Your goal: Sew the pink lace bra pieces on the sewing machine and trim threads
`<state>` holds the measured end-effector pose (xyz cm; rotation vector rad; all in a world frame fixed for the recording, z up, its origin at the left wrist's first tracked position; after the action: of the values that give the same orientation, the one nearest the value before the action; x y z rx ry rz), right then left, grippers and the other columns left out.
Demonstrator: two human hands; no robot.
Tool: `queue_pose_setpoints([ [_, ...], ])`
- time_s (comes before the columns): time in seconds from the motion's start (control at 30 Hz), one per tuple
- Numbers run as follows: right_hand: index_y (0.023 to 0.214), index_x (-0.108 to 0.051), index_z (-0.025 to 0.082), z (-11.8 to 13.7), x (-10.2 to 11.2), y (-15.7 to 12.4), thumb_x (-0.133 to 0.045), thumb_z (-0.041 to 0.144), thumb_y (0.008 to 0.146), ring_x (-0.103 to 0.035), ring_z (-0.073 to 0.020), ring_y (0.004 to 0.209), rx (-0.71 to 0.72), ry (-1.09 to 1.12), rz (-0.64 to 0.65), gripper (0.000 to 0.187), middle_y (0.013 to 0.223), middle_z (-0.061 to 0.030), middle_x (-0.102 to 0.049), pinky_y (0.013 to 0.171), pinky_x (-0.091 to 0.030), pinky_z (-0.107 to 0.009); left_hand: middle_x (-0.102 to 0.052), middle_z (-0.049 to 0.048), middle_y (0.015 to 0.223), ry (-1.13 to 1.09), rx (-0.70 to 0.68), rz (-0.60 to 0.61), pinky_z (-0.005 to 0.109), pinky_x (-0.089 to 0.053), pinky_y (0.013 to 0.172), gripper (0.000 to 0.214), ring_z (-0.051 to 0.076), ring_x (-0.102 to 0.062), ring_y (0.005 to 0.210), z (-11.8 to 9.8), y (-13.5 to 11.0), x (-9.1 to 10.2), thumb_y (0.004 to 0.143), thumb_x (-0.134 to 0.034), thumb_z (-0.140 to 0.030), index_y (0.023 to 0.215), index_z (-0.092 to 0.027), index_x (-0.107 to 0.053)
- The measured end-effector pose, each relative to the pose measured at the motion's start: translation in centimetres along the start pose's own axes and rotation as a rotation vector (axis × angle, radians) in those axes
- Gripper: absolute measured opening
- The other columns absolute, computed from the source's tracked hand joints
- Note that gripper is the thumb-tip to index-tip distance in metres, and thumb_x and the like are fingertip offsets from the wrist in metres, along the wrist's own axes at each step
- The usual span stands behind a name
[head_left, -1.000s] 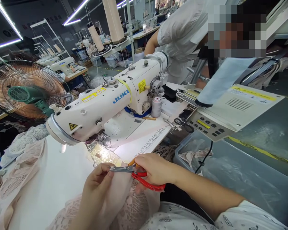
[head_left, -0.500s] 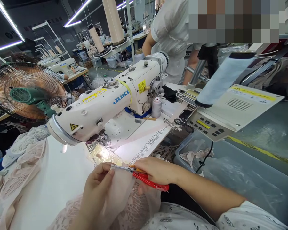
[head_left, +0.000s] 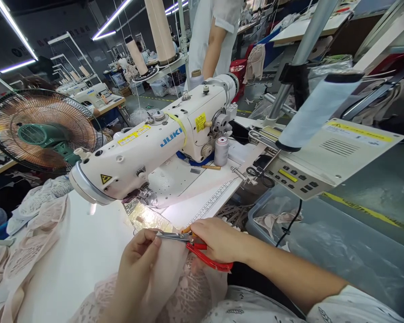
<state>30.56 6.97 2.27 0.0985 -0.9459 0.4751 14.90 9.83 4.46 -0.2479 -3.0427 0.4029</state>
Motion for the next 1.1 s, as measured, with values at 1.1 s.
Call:
queue_pose_setpoints([
  [1.1, 0.077, -0.048, 0.021, 4.0, 2.6, 1.2, -0.064, 0.009, 0.061, -0.046, -0.0095, 0.059, 0.191, 0.835, -0.340, 0.026, 0.074, 0.0046, -0.054, 0.052, -0.038, -0.019, -0.060, 0.0025, 0.074, 0.388, -0.258, 0.186, 0.026, -0.043, 0.065, 0.032, 0.018, -0.055, 0.074, -1.7, -2.3, -1.3, 0.083, -0.058, -0.049, 0.071, -0.020, -0.059],
])
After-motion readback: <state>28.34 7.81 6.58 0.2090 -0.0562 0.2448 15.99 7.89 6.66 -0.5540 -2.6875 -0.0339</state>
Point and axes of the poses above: each hand's wrist, its own y-axis towards the middle knuckle, its own x-axis out of the back of the hand, z = x × y, the point moved 8 cm from there along y, towards the middle knuckle
